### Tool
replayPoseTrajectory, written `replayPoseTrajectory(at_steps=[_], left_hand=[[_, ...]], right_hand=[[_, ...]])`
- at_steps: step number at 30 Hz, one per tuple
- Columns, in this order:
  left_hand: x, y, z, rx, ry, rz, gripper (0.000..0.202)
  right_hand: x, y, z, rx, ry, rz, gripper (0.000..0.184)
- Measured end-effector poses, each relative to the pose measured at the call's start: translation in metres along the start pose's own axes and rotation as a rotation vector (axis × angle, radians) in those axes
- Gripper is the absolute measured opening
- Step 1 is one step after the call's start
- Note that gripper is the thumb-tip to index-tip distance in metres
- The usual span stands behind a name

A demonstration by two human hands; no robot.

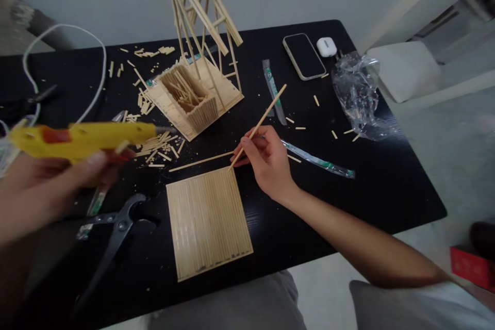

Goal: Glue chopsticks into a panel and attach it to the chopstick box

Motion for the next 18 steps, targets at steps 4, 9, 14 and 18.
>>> replayPoseTrajectory(at_steps=[4, 9, 14, 18], left_hand=[[-0.01, 0.051, 0.062, -0.062, -0.17, 0.237, 0.017], [-0.01, 0.067, 0.087, 0.036, -0.179, 0.366, 0.011], [-0.013, 0.068, 0.089, 0.087, -0.154, 0.407, 0.008], [-0.012, 0.055, 0.084, 0.048, -0.125, 0.324, 0.009]], right_hand=[[0.0, -0.002, 0.004, -0.027, -0.043, -0.007, 0.032], [-0.002, -0.021, -0.007, -0.086, 0.037, -0.106, 0.028], [0.004, -0.022, -0.015, -0.036, 0.034, -0.111, 0.027], [0.004, -0.017, -0.008, -0.021, -0.051, -0.063, 0.022]])
Point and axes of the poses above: each hand's wrist, its own x-axis towards the middle knuckle, its own z-axis out of the palm, y = z × x, the point moved 10 cm from there along x, towards the middle knuckle, and after that the axes turned 1 degree about -z, right-handed, at the moved point
